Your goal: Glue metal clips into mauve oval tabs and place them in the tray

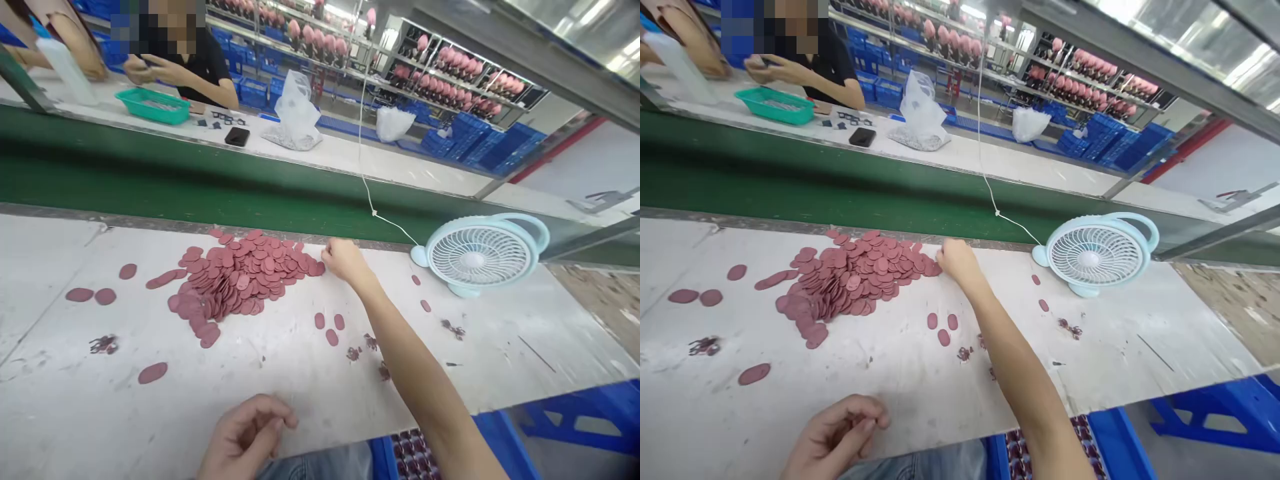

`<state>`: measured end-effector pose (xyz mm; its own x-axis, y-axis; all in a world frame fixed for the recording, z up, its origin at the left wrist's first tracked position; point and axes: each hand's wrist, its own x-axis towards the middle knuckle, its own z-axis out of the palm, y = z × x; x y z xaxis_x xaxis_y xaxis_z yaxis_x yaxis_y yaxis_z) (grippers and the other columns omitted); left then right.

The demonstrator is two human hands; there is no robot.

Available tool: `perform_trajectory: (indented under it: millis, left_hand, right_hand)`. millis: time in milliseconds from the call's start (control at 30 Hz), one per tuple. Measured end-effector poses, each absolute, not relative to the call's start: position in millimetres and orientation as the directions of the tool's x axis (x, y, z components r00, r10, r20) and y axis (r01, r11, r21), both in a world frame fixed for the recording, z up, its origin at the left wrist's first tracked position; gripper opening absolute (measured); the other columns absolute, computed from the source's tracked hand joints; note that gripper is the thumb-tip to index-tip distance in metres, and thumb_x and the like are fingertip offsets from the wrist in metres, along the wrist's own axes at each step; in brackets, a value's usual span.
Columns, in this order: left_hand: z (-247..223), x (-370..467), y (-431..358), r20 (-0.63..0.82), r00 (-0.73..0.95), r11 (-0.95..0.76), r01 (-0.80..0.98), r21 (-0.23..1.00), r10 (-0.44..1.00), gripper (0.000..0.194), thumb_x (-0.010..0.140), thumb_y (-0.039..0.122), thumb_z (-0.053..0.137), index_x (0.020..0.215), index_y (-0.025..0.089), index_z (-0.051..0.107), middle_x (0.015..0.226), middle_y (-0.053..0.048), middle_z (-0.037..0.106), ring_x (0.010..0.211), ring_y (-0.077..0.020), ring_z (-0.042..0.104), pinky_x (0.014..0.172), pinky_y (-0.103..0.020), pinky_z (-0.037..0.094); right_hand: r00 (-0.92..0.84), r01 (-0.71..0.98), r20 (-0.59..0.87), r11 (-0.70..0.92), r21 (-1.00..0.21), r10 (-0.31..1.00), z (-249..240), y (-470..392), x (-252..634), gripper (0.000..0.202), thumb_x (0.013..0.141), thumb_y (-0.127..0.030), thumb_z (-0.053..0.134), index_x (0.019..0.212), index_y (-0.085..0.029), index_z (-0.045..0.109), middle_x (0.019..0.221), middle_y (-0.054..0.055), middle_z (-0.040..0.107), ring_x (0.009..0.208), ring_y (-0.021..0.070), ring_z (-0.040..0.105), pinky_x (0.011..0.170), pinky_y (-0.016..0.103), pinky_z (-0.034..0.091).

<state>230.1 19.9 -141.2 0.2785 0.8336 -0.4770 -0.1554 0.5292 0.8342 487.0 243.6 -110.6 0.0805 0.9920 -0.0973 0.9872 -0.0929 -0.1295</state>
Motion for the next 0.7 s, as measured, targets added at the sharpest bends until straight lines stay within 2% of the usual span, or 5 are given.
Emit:
perform_trajectory:
  millis: [167, 267, 367, 533, 700]
  left_hand:
    - [-137, 243, 8, -0.515, 0.426, 0.647, -0.263, 0.716, 0.743, 0.032, 0.082, 0.045, 0.074, 0.104, 0.023, 0.08, 0.094, -0.011, 0.077, 0.067, -0.0167, 0.062, 0.05, -0.022, 0.044]
    - [-128, 253, 1, -0.529, 0.532, 0.741, -0.352, 0.572, 0.661, 0.033, 0.083, 0.036, 0.072, 0.113, 0.022, 0.078, 0.129, -0.014, 0.07, 0.106, -0.0283, 0.068, 0.07, -0.027, 0.055]
    - [-123, 262, -6, -0.536, 0.596, 0.793, -0.343, 0.503, 0.598, 0.036, 0.084, 0.032, 0.072, 0.118, 0.023, 0.075, 0.136, -0.013, 0.066, 0.12, -0.0312, 0.065, 0.079, -0.027, 0.057]
    - [-125, 277, -16, -0.529, 0.584, 0.771, -0.307, 0.559, 0.616, 0.034, 0.086, 0.036, 0.073, 0.118, 0.025, 0.075, 0.139, -0.012, 0.065, 0.126, -0.0313, 0.062, 0.076, -0.024, 0.058]
    - [-133, 291, -24, -0.444, 0.579, 0.672, -0.263, 0.692, 0.684, 0.03, 0.092, 0.036, 0.066, 0.118, 0.024, 0.075, 0.133, -0.012, 0.068, 0.114, -0.0279, 0.069, 0.071, -0.023, 0.058]
  right_hand:
    - [0.08, 0.977, -0.157, -0.109, -0.183, 0.984, -112, 133, 504, 0.025, 0.097, -0.037, 0.057, 0.097, -0.016, 0.071, 0.088, 0.008, 0.071, 0.08, 0.0205, 0.067, 0.075, 0.034, 0.053]
    - [0.046, 0.966, -0.086, -0.066, -0.248, 0.995, -104, 79, 516, 0.028, 0.099, -0.038, 0.053, 0.113, -0.021, 0.07, 0.112, 0.012, 0.069, 0.104, 0.0257, 0.066, 0.091, 0.036, 0.05]
    - [0.071, 0.951, 0.026, -0.059, -0.305, 0.997, -99, 25, 524, 0.035, 0.104, -0.036, 0.041, 0.128, -0.022, 0.062, 0.129, 0.013, 0.06, 0.122, 0.0272, 0.057, 0.104, 0.04, 0.044]
    - [0.21, 0.885, -0.034, -0.205, -0.417, 0.977, -125, -39, 527, 0.029, 0.101, -0.031, 0.042, 0.115, -0.024, 0.067, 0.106, 0.009, 0.066, 0.094, 0.0255, 0.067, 0.082, 0.038, 0.052]
    - [0.264, 0.835, -0.068, -0.264, -0.483, 0.962, -158, -47, 528, 0.021, 0.095, -0.028, 0.052, 0.104, -0.025, 0.07, 0.101, 0.008, 0.066, 0.09, 0.0261, 0.066, 0.083, 0.039, 0.05]
